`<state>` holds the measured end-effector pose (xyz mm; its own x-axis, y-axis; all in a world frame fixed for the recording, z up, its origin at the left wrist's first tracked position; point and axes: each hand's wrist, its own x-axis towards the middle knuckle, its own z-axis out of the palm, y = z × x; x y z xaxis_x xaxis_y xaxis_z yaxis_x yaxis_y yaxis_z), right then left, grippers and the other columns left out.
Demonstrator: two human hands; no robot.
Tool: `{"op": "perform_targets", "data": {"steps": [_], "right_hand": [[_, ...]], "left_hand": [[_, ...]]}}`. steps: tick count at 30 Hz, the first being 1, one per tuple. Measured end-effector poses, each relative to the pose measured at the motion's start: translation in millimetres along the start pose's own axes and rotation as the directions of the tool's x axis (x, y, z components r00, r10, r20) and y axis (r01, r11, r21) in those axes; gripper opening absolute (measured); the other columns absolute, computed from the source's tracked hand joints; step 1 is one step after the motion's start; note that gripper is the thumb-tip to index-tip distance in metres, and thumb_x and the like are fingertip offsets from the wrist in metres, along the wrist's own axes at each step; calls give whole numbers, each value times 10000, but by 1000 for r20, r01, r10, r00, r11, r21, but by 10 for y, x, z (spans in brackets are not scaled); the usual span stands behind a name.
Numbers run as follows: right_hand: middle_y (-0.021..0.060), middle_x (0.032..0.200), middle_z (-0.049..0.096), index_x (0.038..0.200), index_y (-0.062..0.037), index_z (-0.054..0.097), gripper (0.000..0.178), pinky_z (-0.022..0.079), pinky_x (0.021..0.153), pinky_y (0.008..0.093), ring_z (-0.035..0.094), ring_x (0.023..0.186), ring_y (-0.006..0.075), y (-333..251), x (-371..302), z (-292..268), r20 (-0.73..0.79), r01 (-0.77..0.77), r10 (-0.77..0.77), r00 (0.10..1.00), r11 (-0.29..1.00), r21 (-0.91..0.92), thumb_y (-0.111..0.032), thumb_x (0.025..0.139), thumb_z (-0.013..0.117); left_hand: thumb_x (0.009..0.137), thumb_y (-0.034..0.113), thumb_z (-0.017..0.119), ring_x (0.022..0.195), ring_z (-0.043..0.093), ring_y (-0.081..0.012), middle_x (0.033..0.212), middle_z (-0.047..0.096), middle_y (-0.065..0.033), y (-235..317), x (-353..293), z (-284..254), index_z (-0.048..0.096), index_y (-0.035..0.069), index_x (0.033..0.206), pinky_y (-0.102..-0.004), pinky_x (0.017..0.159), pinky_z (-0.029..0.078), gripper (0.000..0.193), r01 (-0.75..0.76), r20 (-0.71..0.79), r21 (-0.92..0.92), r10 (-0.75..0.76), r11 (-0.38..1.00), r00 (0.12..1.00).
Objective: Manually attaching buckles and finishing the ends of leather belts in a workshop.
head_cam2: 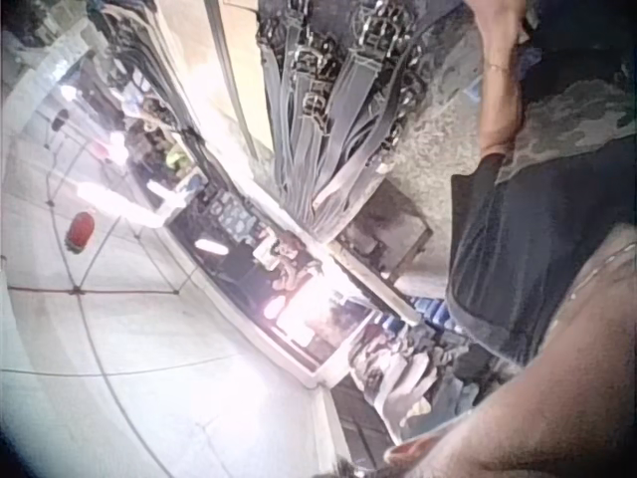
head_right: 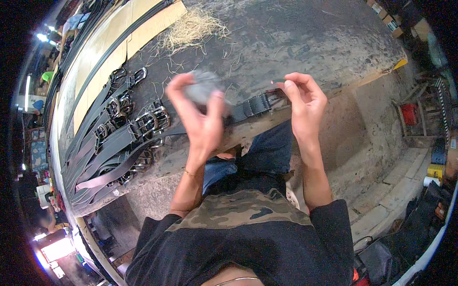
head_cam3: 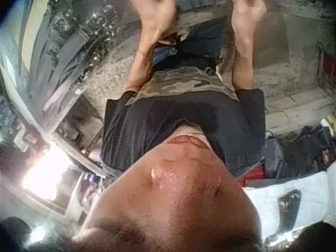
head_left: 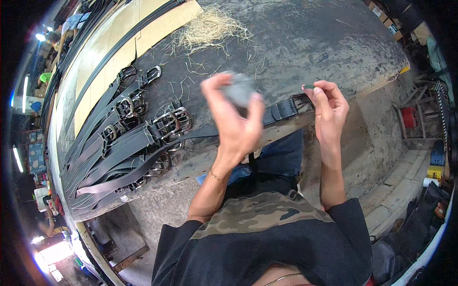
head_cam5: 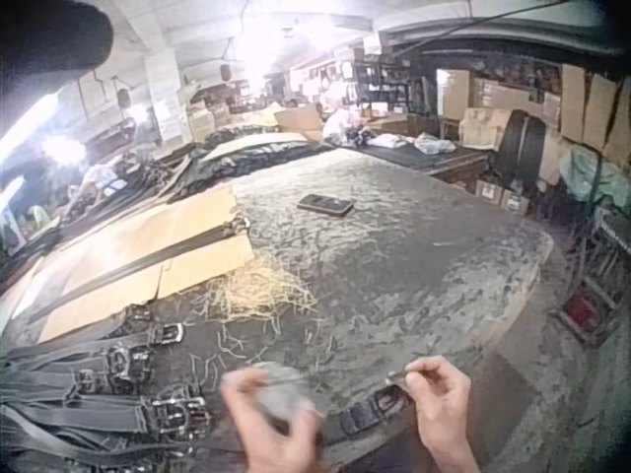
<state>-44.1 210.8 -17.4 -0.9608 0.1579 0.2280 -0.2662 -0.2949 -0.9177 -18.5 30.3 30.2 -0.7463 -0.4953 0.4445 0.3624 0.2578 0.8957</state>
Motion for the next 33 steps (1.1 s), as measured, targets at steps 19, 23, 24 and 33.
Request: {"op": "perform_targets", "data": {"steps": [19, 23, 24, 33], "right_hand": [[98, 950, 672, 1053, 63, 650, 180, 540, 803, 259, 660, 866, 157, -20, 157, -7, -164, -40, 60, 985, 992, 123, -10, 889, 658], [107, 960, 691, 1024, 58, 679, 175, 529, 804, 254, 656, 863, 149, -58, 136, -362, -240, 35, -61, 969, 993, -114, 1, 859, 691], [105, 965, 696, 1011, 51, 691, 168, 525, 806, 252, 653, 859, 144, -84, 141, -511, -313, 95, -211, 926, 933, -347, -1, 852, 701], [68, 953, 677, 906, 30, 678, 55, 513, 753, 250, 635, 845, 147, -266, 137, -1065, 179, 356, -403, 898, 422, -834, 53, 857, 669]], "left_hand": [[617, 9, 635, 1340, 443, -316, 1299, 576, -126, -300, -579, -69, 673, 58, 955, -505, 990, 432, 343, -693, 837, -9, 385, 721, 390], [573, 22, 636, 908, 646, -256, 991, 671, -57, -357, -569, -195, 647, 76, 773, -389, 856, 517, 207, -614, 773, -139, 472, 777, 422], [573, 54, 636, 795, 608, -256, 856, 609, -61, -345, -589, -203, 603, 71, 722, -370, 763, 504, 154, -573, 785, -175, 464, 801, 409], [577, 81, 636, 587, 519, -268, 648, 459, -67, -388, -669, -225, 510, 73, 661, -379, 539, 421, 152, -415, 804, -244, 422, 877, 420]]}}
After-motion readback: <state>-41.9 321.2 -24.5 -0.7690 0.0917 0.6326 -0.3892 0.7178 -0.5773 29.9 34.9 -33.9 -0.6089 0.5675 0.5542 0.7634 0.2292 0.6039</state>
